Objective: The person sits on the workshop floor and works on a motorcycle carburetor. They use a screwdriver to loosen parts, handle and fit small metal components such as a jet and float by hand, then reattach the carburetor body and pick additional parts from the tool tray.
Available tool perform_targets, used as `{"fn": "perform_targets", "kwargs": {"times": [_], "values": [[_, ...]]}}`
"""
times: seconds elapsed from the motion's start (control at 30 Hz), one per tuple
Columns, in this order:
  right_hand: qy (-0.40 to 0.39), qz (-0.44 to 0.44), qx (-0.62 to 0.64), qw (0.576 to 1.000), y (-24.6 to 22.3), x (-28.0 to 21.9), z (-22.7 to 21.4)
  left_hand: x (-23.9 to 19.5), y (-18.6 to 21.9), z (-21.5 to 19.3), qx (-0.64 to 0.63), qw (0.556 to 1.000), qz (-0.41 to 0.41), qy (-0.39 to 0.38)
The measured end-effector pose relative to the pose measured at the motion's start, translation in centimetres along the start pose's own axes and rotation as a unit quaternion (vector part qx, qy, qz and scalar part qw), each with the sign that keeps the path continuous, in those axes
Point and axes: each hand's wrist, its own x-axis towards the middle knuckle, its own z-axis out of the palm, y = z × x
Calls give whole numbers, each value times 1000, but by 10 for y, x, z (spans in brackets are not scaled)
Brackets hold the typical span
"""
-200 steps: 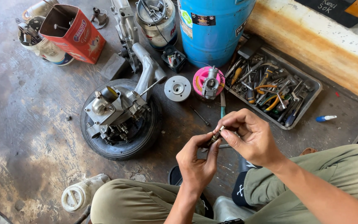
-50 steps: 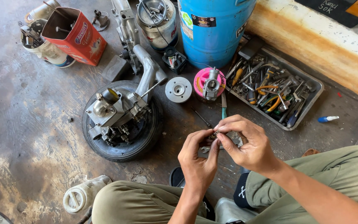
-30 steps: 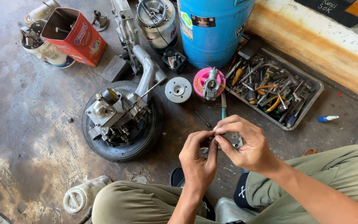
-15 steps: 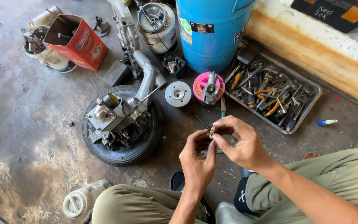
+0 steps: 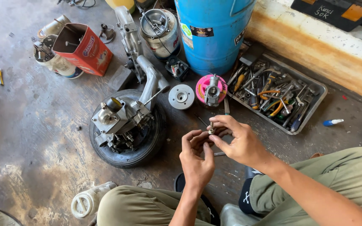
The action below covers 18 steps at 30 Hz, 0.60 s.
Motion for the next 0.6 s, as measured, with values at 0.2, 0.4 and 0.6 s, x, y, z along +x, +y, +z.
{"fn": "perform_targets", "kwargs": {"times": [0.2,0.4,0.6], "values": [[21,9,-33,999,3,3,-13,6,3,12,-22,999,12,-24],[101,-78,35,991,21,19,-59,37,5,23,114,993,17,1],[172,-42,96,979,30,17,-101,107,-63,54,200,976,-82,5]]}}
